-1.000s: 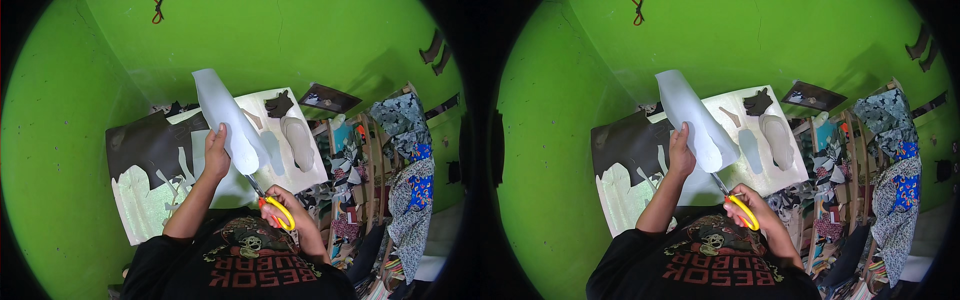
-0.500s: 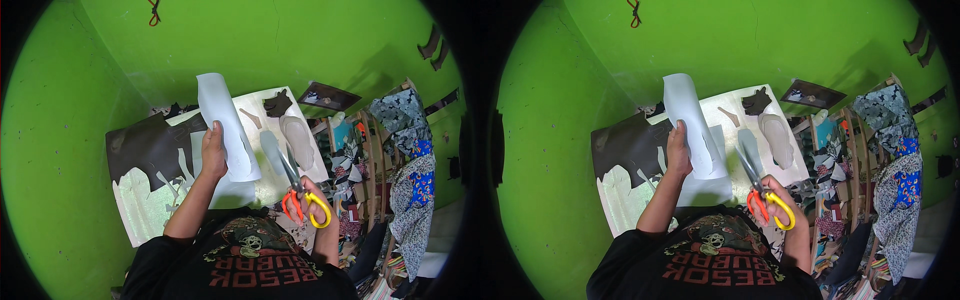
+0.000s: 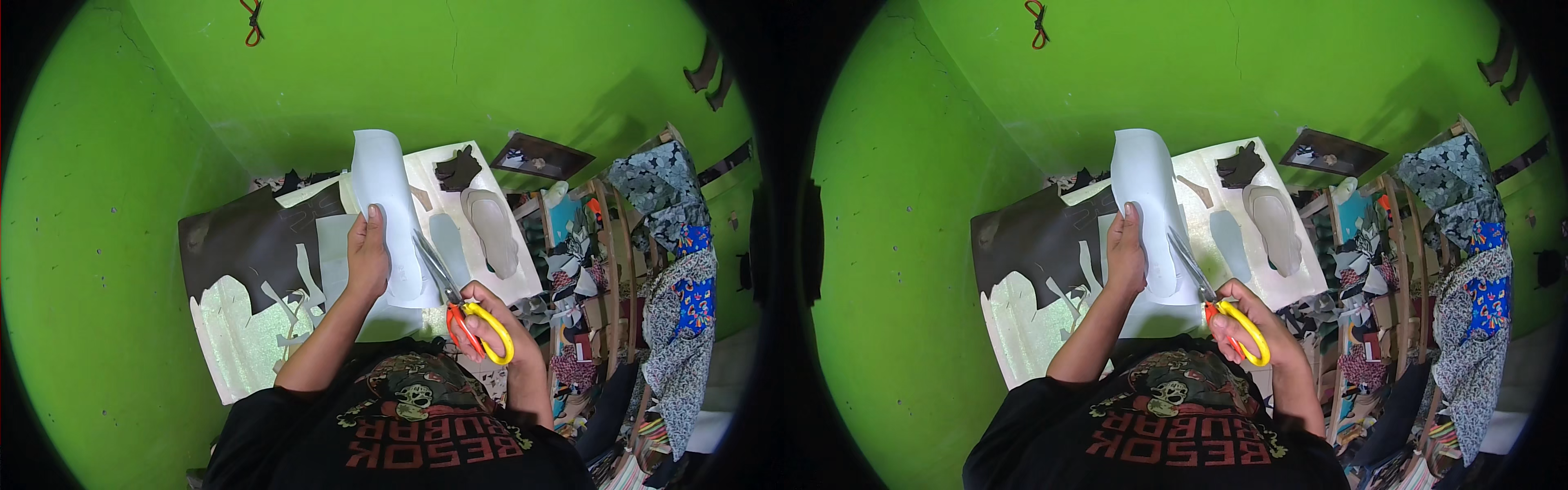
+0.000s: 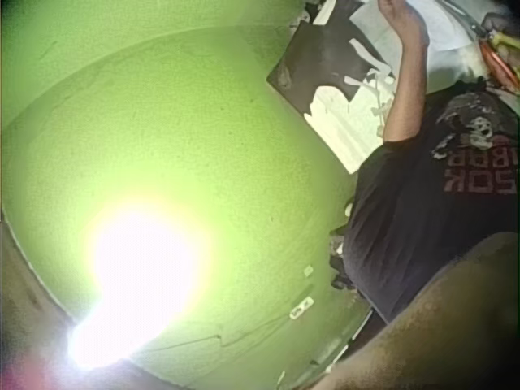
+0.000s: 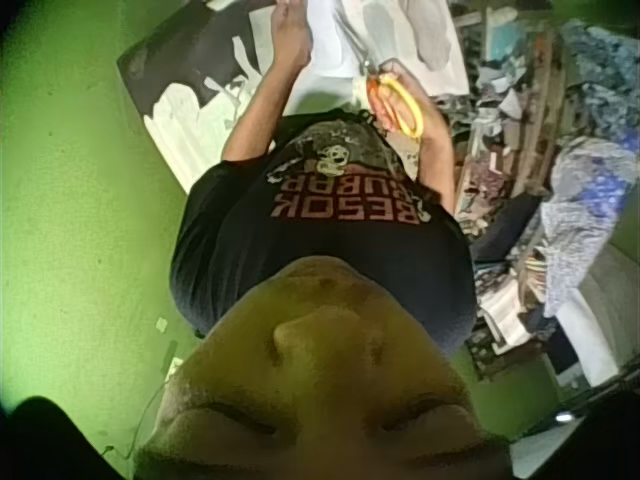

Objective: Cutting out a specific pattern from a light-colored material using scissors.

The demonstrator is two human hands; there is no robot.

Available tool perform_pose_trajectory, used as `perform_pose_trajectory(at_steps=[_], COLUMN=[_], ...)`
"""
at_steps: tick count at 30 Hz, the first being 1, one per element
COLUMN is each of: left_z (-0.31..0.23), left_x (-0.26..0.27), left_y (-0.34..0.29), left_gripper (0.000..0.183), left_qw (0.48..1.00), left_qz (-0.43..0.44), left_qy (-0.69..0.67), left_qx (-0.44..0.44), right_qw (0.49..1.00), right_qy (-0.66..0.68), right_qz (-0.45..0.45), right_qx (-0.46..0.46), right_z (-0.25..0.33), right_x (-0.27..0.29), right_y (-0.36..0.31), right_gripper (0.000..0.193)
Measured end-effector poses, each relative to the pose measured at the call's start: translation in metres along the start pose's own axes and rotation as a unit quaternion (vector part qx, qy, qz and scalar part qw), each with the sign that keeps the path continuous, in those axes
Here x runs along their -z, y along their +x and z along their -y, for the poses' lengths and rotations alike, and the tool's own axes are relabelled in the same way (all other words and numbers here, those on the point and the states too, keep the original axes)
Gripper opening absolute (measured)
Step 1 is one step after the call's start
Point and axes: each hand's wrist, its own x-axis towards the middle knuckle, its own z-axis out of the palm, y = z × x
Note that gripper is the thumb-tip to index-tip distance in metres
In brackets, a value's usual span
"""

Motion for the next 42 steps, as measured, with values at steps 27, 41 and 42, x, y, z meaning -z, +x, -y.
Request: perform_pose_trajectory(at_steps=[27, 41, 42], left_z=[0.013, 0.000, -0.004], left_x=[0.000, 0.006, 0.005], left_y=[-0.030, -0.023, -0.023], left_gripper=[0.035, 0.040, 0.040], left_qw=[0.974, 0.959, 0.959], left_qz=[0.039, 0.246, 0.245], left_qy=[-0.174, 0.087, 0.087], left_qx=[0.140, 0.111, 0.111], right_qw=[0.983, 0.983, 0.983], right_qy=[-0.124, -0.124, -0.124], right_qz=[-0.116, -0.123, -0.122], right_qx=[0.064, 0.053, 0.053], right_z=[-0.030, -0.031, -0.033], right_x=[-0.011, -0.002, 0.002], right_y=[0.027, 0.018, 0.017], right_gripper=[0.038, 0.042, 0.042])
